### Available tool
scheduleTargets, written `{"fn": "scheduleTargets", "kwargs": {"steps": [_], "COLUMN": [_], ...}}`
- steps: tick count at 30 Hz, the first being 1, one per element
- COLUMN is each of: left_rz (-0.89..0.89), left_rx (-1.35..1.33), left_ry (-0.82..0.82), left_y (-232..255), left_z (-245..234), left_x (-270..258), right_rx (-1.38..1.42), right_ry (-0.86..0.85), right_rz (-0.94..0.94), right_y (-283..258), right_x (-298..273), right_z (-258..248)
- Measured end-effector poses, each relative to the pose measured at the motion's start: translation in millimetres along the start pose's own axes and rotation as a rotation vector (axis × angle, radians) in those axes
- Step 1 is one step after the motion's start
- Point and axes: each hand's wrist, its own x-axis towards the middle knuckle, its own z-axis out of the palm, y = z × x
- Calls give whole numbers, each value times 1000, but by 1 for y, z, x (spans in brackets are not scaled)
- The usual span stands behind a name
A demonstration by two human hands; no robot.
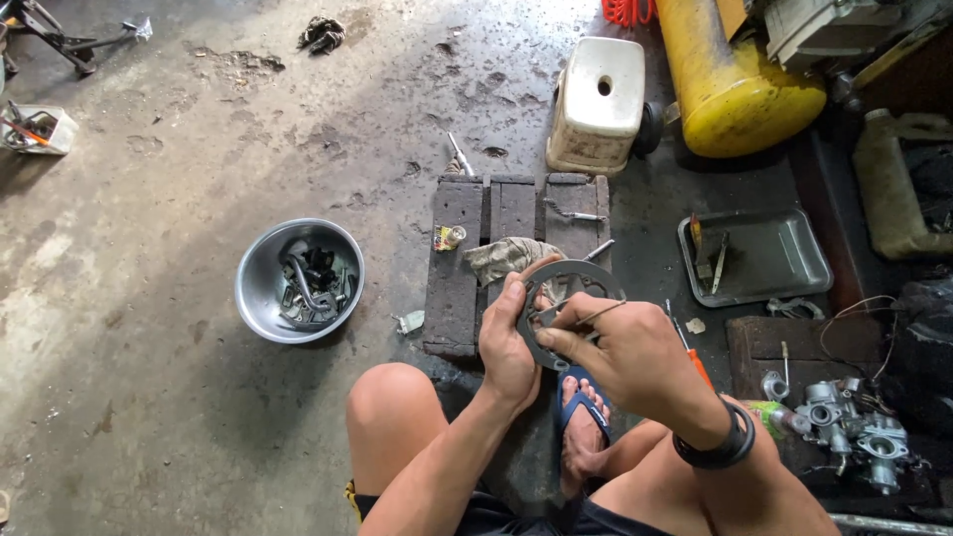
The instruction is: A person uses a small metal pick to scrape and clean debris from a circular motorcycle component.
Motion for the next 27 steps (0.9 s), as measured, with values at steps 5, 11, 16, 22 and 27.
{"fn": "scheduleTargets", "kwargs": {"steps": [5,11,16,22,27], "left_rz": [12,29,77,99,232], "left_rx": [63,107,177,232,497], "left_ry": [-25,-44,-57,-86,-222], "left_y": [-2,4,3,3,9], "left_z": [3,15,8,2,1], "left_x": [-1,-7,-6,-5,-6], "right_rx": [-47,-79,61,56,-279], "right_ry": [-37,-79,-27,-59,46], "right_rz": [4,-17,-20,-52,-152], "right_y": [3,3,10,7,8], "right_x": [-1,-3,-5,-6,-13], "right_z": [-5,-10,-1,-6,-3]}}
